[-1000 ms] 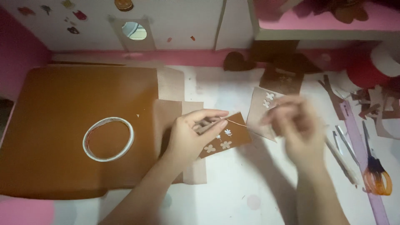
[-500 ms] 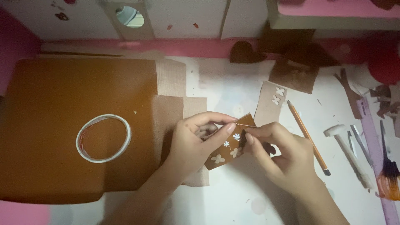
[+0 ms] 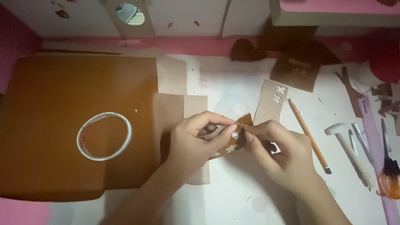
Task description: Sewing together small pieces of leather using a needle and thread at a craft workstation.
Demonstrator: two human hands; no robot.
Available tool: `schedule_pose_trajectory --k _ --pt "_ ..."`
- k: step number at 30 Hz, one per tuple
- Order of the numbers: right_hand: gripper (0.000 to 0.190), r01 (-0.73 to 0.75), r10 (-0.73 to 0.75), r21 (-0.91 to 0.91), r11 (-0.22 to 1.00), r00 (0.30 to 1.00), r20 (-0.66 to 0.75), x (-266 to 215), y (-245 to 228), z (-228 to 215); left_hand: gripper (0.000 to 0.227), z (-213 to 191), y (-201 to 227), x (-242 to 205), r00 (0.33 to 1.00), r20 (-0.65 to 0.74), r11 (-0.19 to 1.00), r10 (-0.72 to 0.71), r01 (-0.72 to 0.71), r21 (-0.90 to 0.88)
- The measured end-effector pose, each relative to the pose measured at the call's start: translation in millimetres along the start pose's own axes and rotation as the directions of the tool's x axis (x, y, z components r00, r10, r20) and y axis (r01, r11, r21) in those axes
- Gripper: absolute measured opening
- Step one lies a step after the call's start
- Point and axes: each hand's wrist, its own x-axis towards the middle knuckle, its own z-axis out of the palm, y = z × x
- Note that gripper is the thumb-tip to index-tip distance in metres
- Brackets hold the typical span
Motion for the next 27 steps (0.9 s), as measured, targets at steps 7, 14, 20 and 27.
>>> schedule_pose_trajectory --k 7,14,20,27 --pt "0.005 -0.065 0.063 0.080 0.995 0.998 0.031 -1 0 7 0.013 3 -2 0 0.951 -0.005 0.910 0.310 -0.295 0.292" --pt "0.010 -0.083 0.077 0.155 0.984 0.996 0.040 2 12 14 0.021 5 -23 2 0.848 0.125 0.710 0.515 -0.504 0.492" --pt "0.007 -0.167 0.160 0.363 0.917 0.986 0.049 0 14 16 0.007 5 -26 5 0.838 0.055 0.740 0.543 -0.509 0.440" --pt "0.012 0.010 0.004 0.271 0.962 0.999 -0.051 7 36 5 0.011 -1 -24 8 0.808 0.083 0.714 0.583 -0.559 0.421"
